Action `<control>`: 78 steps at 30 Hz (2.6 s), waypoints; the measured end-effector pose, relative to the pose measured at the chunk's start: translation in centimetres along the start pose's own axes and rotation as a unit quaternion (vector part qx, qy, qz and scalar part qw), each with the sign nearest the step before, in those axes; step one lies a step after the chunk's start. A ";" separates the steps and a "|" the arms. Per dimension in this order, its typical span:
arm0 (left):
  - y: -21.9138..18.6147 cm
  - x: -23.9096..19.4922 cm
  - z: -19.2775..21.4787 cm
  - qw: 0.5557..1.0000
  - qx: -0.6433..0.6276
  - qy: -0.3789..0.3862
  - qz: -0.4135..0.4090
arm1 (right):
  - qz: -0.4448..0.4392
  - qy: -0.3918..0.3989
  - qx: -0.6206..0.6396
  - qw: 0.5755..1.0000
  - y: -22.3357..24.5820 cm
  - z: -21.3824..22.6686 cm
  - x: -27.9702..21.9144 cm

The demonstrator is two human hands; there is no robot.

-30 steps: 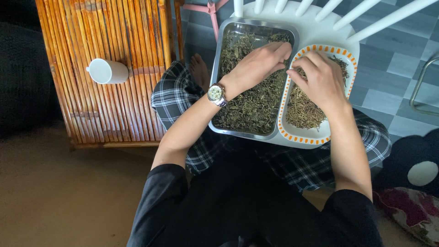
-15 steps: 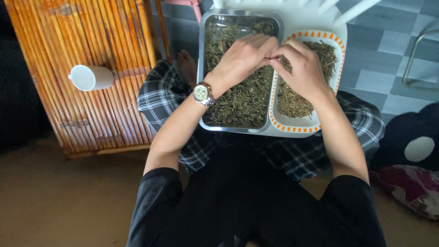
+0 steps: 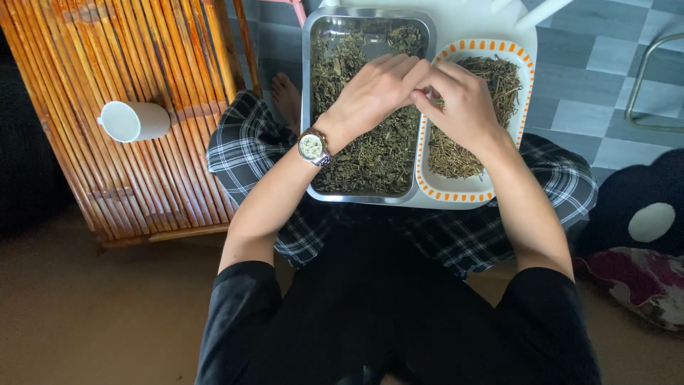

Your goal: Sorting dried tea leaves by hand to remove stems and debris into separate compartments of a tray

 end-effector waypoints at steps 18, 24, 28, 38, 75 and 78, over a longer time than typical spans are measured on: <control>5.6 -2.9 -1.3 0.979 0.116 0.096 0.137 | -0.013 -0.017 -0.036 0.999 -0.5 2.2 -0.1; 5.3 -2.7 -2.9 0.986 0.063 0.075 0.135 | 0.035 0.023 -0.026 0.999 -0.7 -0.1 -0.5; 5.6 -2.8 -5.0 0.981 0.092 0.101 0.136 | 0.059 0.027 0.006 0.998 1.2 1.0 0.1; 6.2 -3.5 -8.0 0.946 0.184 0.190 0.188 | 0.046 -0.027 -0.121 0.991 0.1 2.2 0.3; 4.7 -0.9 -6.2 0.977 0.182 0.094 0.061 | 0.039 -0.030 -0.150 0.987 0.0 2.7 0.3; 4.9 -1.0 -6.6 0.975 0.179 0.106 0.079 | 0.046 -0.031 -0.153 0.987 0.2 2.8 0.5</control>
Point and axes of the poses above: each hand's wrist, its own x-axis towards the middle knuckle, its own z-axis out of the back of the hand, y = z × x, the point moved 4 cm from there along x, towards the middle knuckle, and after that the axes turned 3 degrees about -z, right-handed, at the moved point
